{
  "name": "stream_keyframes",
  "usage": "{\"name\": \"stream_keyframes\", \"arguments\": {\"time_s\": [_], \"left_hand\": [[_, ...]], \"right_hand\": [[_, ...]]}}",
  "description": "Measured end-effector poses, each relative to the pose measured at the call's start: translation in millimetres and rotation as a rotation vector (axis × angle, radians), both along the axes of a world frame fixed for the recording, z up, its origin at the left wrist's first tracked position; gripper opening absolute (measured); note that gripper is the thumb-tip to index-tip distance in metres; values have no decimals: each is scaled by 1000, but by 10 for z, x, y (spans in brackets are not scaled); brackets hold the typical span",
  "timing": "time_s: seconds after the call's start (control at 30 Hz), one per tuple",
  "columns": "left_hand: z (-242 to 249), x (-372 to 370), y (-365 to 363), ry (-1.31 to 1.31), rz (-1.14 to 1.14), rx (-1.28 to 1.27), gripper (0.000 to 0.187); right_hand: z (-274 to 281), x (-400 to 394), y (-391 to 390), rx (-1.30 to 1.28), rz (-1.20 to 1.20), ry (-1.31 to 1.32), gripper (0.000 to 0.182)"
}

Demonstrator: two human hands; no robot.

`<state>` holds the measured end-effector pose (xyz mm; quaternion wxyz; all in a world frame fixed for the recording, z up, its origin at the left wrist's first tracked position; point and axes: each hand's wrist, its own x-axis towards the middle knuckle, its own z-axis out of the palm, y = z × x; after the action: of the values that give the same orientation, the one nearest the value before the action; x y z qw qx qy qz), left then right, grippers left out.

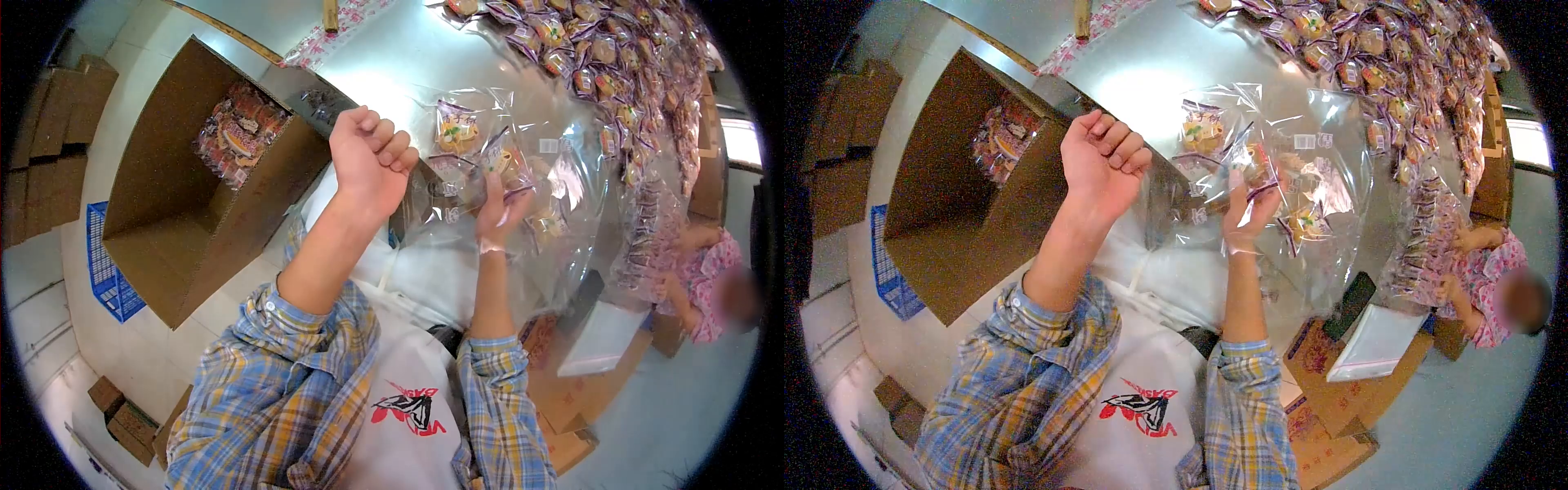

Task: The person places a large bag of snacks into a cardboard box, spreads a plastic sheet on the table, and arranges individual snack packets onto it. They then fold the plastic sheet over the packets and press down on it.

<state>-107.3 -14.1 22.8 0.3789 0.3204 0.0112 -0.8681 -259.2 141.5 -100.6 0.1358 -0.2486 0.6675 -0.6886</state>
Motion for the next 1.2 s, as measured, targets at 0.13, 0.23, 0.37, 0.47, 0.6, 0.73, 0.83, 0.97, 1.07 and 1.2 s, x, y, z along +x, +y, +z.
{"name": "stream_keyframes", "arguments": {"time_s": [0.13,0.23,0.37,0.47,0.6,0.73,0.83,0.97,1.07,1.2], "left_hand": [[-93,13,-19,-73,90,23,29],[-120,27,-5,-80,133,56,30],[-215,83,-70,120,200,174,33],[-250,164,-233,344,313,191,35],[-200,209,-404,467,410,156,35],[-100,169,-272,303,339,-20,28],[-179,27,-166,-331,168,-495,23],[-390,-192,47,-787,-102,-1010,31],[-456,-269,202,-983,-192,-1293,34],[-466,-309,137,-637,-267,-881,36]], "right_hand": [[-9,16,6,-37,10,-9,61],[22,17,-1,-48,15,-27,61],[98,24,-33,-103,22,-67,58],[140,55,-46,-100,15,-75,56],[133,88,-31,-78,-22,-218,55],[17,44,-20,-97,-7,-162,59],[113,4,-41,-95,62,-21,59],[324,49,-85,39,151,255,64],[270,68,-86,-40,217,-23,72],[451,15,-62,-22,225,-123,76]]}}
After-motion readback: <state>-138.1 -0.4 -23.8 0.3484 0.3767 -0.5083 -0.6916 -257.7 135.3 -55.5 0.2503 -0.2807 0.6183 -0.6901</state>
